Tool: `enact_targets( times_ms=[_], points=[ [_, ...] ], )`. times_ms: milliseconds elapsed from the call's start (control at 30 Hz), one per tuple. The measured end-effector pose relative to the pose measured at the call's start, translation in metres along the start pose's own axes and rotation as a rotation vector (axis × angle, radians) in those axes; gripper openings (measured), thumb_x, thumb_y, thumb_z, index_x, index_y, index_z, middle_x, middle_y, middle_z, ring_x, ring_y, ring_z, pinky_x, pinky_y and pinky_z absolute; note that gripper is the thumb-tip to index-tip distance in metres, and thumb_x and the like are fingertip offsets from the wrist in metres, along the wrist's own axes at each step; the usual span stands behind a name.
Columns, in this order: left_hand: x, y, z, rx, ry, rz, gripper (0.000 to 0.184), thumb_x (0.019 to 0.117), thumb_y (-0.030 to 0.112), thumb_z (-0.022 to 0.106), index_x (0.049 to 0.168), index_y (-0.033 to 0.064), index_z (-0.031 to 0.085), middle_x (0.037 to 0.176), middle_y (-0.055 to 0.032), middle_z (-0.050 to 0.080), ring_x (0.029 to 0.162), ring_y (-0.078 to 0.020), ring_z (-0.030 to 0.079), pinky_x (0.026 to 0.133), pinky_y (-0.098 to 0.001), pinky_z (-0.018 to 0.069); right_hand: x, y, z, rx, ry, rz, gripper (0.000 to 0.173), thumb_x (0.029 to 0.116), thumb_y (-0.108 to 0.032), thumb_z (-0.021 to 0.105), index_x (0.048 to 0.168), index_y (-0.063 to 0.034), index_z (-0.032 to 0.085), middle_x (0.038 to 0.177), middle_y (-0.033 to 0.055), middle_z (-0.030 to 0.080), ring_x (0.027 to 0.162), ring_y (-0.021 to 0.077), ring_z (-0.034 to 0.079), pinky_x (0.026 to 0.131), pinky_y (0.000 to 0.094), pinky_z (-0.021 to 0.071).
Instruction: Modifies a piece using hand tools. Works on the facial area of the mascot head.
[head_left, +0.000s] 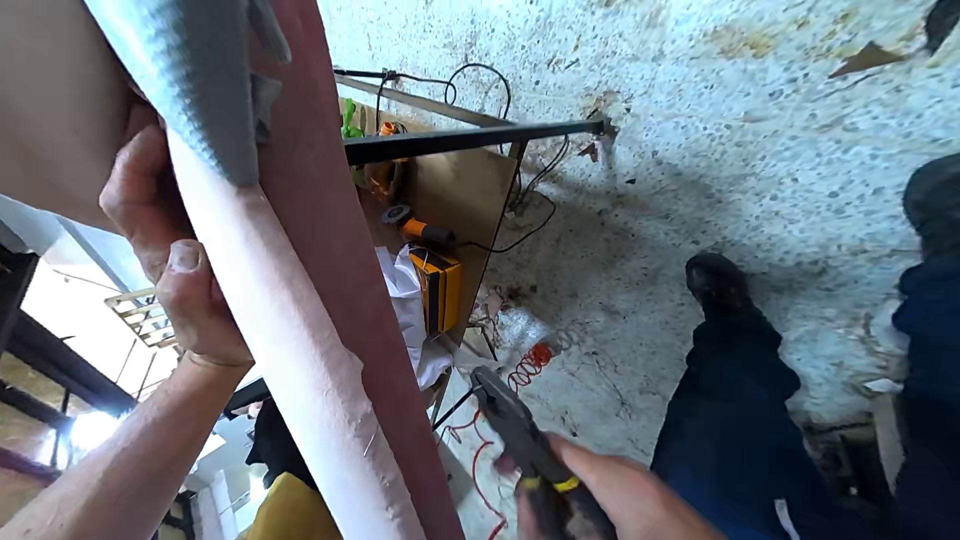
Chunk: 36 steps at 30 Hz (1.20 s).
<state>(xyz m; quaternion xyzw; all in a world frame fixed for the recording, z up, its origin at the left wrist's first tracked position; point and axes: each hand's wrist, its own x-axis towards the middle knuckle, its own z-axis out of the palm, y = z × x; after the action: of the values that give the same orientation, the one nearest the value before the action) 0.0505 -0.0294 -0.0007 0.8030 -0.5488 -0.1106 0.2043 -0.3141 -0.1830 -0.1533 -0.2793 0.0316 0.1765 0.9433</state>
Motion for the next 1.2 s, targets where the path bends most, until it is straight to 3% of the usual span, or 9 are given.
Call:
enact_targets(
  times_ms=[100,200,333,667,767,900,1000,1100,1200],
  points=[
    [0.002,-0.001,0.005,-0.036,0.024,-0.013,0.066,0.1031,0.037,0.043,0.155,-0.0012,0.030,0.157,-0.0204,0.039,0.146,-0.0337,0.038,0.122,-0.0461,0.0321,0.001,-0.004,0.003,-0.604,0.252,-0.108,0.063,0.0839,0.009,0.057,0.145,-0.0042,0.055,0.127,0.0188,0.064,0.108,0.0341,0.068,0.078,0.0498,0.0601],
    [0.003,-0.001,0.006,-0.026,0.032,-0.021,0.067,0.1025,0.040,0.045,0.155,0.0006,0.032,0.157,-0.0200,0.038,0.146,-0.0341,0.037,0.122,-0.0468,0.0315,0.012,0.001,0.026,-0.870,0.542,-0.350,0.059,0.0881,0.002,0.060,0.145,-0.0123,0.056,0.128,0.0215,0.064,0.119,0.0370,0.062,0.087,0.0458,0.0571],
    [0.004,0.000,0.008,-0.016,0.028,-0.022,0.067,0.1032,0.044,0.044,0.155,0.0027,0.034,0.159,-0.0190,0.038,0.148,-0.0339,0.036,0.122,-0.0471,0.0311,0.023,0.002,0.041,-0.931,0.751,-0.456,0.056,0.0924,-0.007,0.059,0.146,-0.0183,0.051,0.126,0.0213,0.063,0.118,0.0367,0.058,0.090,0.0468,0.0481],
    [0.001,-0.004,0.006,0.094,0.056,-0.002,0.066,0.1029,0.041,0.040,0.153,-0.0012,0.035,0.156,-0.0214,0.041,0.146,-0.0358,0.037,0.121,-0.0486,0.0320,0.038,0.007,0.057,-1.061,0.855,-0.414,0.051,0.0934,-0.005,0.057,0.144,-0.0146,0.055,0.123,0.0196,0.064,0.112,0.0367,0.058,0.081,0.0466,0.0437],
    [-0.002,-0.005,0.005,0.119,0.055,-0.011,0.068,0.1035,0.045,0.040,0.154,-0.0011,0.034,0.157,-0.0213,0.039,0.147,-0.0359,0.036,0.121,-0.0490,0.0313,0.040,0.006,0.058,-1.030,0.846,-0.385,0.054,0.0890,-0.002,0.059,0.142,-0.0116,0.056,0.119,0.0210,0.064,0.109,0.0374,0.059,0.079,0.0462,0.0446],
    [-0.001,-0.008,0.005,0.095,0.061,-0.026,0.069,0.1035,0.044,0.041,0.154,-0.0013,0.034,0.160,-0.0222,0.036,0.150,-0.0369,0.031,0.124,-0.0501,0.0273,0.042,-0.003,0.061,-0.791,0.715,-0.254,0.058,0.0787,0.003,0.066,0.136,0.0017,0.060,0.116,0.0215,0.066,0.101,0.0352,0.066,0.073,0.0426,0.0565],
    [-0.002,-0.008,0.005,0.064,0.064,-0.021,0.069,0.1037,0.045,0.041,0.155,-0.0002,0.034,0.161,-0.0225,0.034,0.151,-0.0373,0.030,0.125,-0.0507,0.0264,0.037,-0.011,0.062,-0.549,0.515,-0.141,0.045,0.0803,0.003,0.062,0.125,0.0038,0.062,0.106,0.0174,0.067,0.088,0.0298,0.069,0.064,0.0414,0.0582],
    [-0.001,-0.003,0.007,0.065,0.058,0.002,0.070,0.1037,0.046,0.040,0.154,-0.0028,0.033,0.160,-0.0237,0.035,0.150,-0.0383,0.030,0.124,-0.0505,0.0269,0.031,-0.018,0.053,-0.362,0.293,-0.065,0.036,0.0857,0.000,0.054,0.121,0.0044,0.059,0.096,0.0156,0.070,0.082,0.0290,0.070,0.066,0.0467,0.0563],
    [0.020,0.037,0.024,0.035,0.075,-0.120,0.071,0.1022,0.051,0.041,0.151,-0.0011,0.036,0.158,-0.0132,0.040,0.148,-0.0269,0.036,0.123,-0.0411,0.0300,0.030,-0.030,0.040,-0.374,0.196,-0.071,0.027,0.0862,-0.001,0.055,0.112,0.0046,0.064,0.085,0.0159,0.069,0.072,0.0309,0.069,0.059,0.0496,0.0536]
  ],
)
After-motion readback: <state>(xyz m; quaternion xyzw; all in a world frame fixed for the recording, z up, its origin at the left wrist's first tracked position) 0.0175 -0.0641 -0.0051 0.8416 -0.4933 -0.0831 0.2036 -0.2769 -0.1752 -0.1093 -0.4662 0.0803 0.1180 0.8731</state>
